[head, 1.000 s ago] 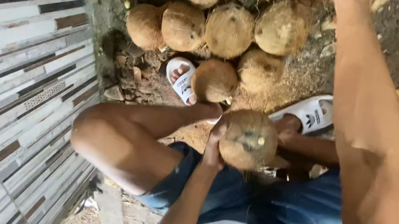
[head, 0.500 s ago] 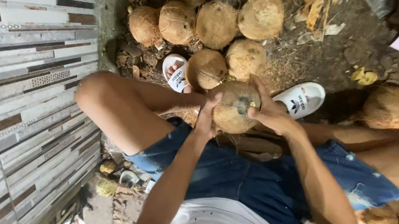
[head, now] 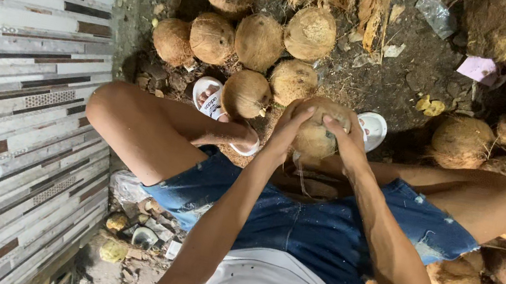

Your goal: The person sits on the floor and manually peels the fibrous husk off several coconuts. They pick up a coconut, pull away the fibers by hand, and discard the husk onto a pile before moving to the next coconut.

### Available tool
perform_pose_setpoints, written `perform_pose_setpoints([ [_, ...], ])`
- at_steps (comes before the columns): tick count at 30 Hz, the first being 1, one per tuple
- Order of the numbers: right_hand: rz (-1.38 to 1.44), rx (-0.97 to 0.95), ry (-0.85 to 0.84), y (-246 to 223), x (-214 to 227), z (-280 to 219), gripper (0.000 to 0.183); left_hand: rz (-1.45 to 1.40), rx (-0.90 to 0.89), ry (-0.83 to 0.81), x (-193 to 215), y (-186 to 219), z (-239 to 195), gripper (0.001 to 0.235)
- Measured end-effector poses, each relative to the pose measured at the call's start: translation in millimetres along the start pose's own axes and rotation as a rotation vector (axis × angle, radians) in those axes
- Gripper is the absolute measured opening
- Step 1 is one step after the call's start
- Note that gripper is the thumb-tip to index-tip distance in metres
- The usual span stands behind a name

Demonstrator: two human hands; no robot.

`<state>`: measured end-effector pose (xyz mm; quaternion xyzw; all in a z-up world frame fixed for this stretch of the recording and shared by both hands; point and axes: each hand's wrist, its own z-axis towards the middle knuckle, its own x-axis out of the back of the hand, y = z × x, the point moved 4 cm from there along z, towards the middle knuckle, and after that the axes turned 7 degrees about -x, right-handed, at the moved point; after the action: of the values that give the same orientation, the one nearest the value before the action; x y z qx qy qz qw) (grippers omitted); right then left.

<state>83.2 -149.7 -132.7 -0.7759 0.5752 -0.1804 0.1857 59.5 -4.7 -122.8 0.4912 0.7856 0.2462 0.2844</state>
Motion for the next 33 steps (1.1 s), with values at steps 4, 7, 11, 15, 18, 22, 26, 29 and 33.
perform_pose_setpoints([
  [4,-0.042,0.086,0.188,0.4,15.1,17.4,0.083,0.093,0.029,-0.118,-10.7,4.4,22.0,0.090],
  [7,-0.088,0.059,0.252,-11.2,22.5,19.5,0.086,0.116,0.028,-0.160,-14.2,-1.3,43.9,0.089],
  [11,-0.093,0.092,0.356,-52.0,7.6,5.0,0.076,0.083,0.033,-0.181,-17.3,19.7,49.7,0.085],
  [15,-0.187,0.063,0.385,-52.3,19.6,27.4,0.079,0.025,0.053,-0.168,3.6,11.9,62.1,0.093],
  [18,-0.258,0.049,0.368,-59.6,3.1,22.3,0.086,-0.033,0.102,-0.140,22.1,-1.9,75.7,0.091],
  [22,-0.181,0.090,0.308,-63.3,-35.1,34.8,0.083,0.092,0.076,-0.055,39.4,20.0,71.0,0.090],
  [26,-0.121,0.218,0.266,-94.6,-83.4,41.6,0.080,0.205,-0.093,0.108,58.7,65.5,64.8,0.098],
  [29,-0.160,0.286,0.225,-98.9,-114.0,70.2,0.089,0.296,-0.132,0.181,100.2,68.4,84.8,0.091],
  [33,-0.279,0.331,0.185,-112.8,-153.5,98.1,0.088,0.154,-0.124,0.224,115.2,93.8,103.7,0.119],
])
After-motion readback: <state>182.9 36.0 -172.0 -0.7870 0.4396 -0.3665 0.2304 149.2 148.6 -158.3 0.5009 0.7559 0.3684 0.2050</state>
